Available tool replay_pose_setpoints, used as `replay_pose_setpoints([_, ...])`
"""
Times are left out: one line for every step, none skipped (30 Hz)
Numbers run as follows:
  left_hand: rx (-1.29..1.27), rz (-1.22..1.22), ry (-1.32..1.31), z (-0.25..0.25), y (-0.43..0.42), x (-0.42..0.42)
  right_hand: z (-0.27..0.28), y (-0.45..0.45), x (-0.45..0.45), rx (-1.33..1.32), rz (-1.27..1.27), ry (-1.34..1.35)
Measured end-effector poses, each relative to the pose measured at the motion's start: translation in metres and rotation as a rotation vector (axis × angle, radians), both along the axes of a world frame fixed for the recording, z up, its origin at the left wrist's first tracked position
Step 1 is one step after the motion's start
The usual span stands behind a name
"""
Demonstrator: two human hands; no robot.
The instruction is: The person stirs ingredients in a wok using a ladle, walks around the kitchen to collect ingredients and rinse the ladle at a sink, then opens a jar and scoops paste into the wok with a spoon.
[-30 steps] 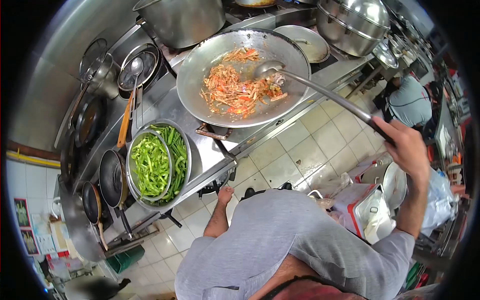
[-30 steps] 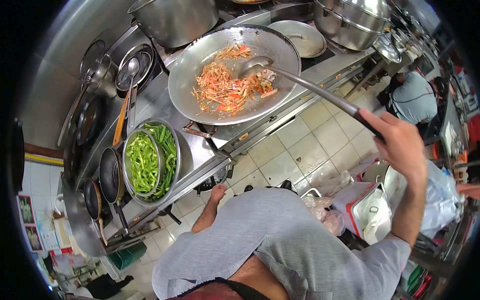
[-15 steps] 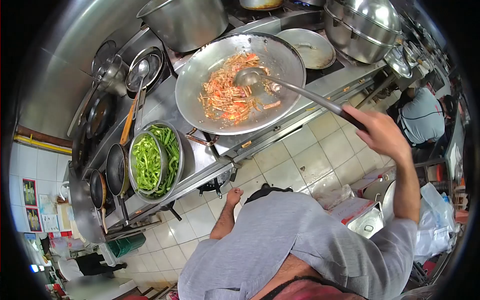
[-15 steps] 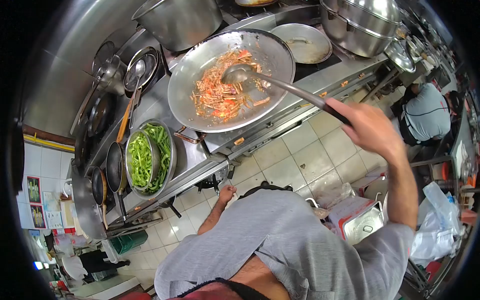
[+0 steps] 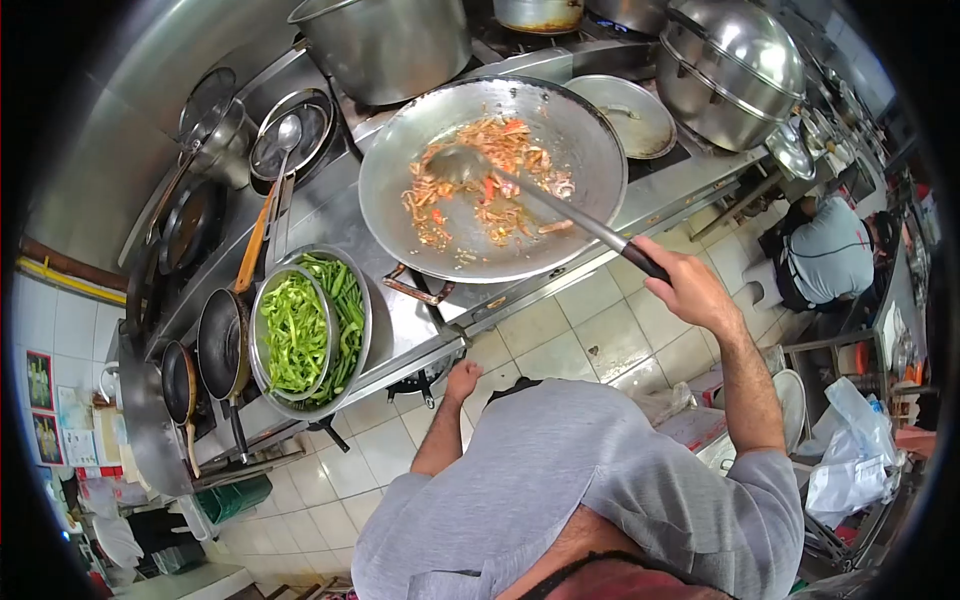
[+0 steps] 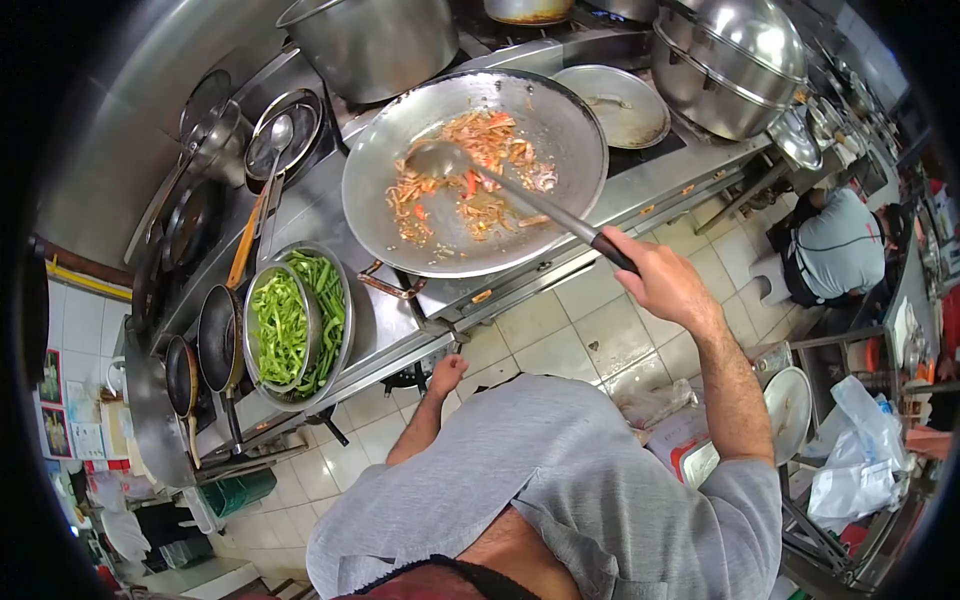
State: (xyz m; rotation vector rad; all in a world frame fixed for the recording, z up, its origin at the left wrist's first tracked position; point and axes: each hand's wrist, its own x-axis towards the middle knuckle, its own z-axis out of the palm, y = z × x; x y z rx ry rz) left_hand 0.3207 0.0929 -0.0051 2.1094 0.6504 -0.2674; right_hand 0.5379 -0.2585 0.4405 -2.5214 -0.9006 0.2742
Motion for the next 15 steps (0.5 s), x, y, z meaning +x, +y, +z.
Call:
replay_pose_setpoints([-0.088,0.116,-0.110,0.044,-0.008,0.010,0.003,0.003,0.001,0.033,-0.016,0.020])
replay_pose_setpoints([-0.178,0.232,-0.217,0.091,-0.016,0.020,0.002,0.007,0.003,0.027,-0.008,0.019])
replay_pose_setpoints([-0.234,0.333,-0.328,0.118,-0.019,0.026,-0.002,0.011,0.007,0.096,-0.015,0.034])
replay_pose_setpoints([-0.291,0.433,-0.433,0.143,-0.023,0.029,-0.009,0.015,0.008,0.163,-0.026,0.054])
replay_pose_setpoints([-0.365,0.524,-0.518,0.173,-0.026,0.032,-0.021,0.025,0.009,0.153,-0.025,0.060])
replay_pose_setpoints([-0.436,0.612,-0.605,0.203,-0.029,0.037,-0.037,0.040,0.009,0.201,-0.001,0.065])
replay_pose_setpoints([-0.520,0.629,-0.697,0.230,-0.030,0.041,-0.045,0.050,0.008,0.251,0.022,0.066])
replay_pose_setpoints([-0.525,0.629,-0.699,0.247,-0.029,0.047,-0.040,0.053,0.002,0.247,0.022,0.062])
replay_pose_setpoints([-0.509,0.633,-0.786,0.261,-0.027,0.052,-0.032,0.054,-0.009,0.187,0.025,0.071])
replay_pose_setpoints([-0.490,0.639,-0.866,0.270,-0.024,0.056,-0.024,0.054,-0.020,0.126,0.028,0.086])
replay_pose_setpoints([-0.507,0.625,-0.875,0.277,-0.018,0.060,-0.016,0.040,-0.022,0.059,0.020,0.109])
replay_pose_setpoints([-0.507,0.625,-0.899,0.279,-0.014,0.066,-0.008,0.019,-0.022,0.061,0.023,0.092])
replay_pose_setpoints([-0.522,0.605,-0.913,0.281,-0.009,0.072,0.000,0.003,-0.022,0.063,0.026,0.074])
replay_pose_setpoints([-0.538,0.584,-0.930,0.284,-0.006,0.078,0.007,-0.004,-0.022,0.057,0.029,0.074])
replay_pose_setpoints([-0.543,0.590,-0.934,0.287,-0.004,0.084,0.015,-0.010,-0.021,-0.015,-0.034,0.086])
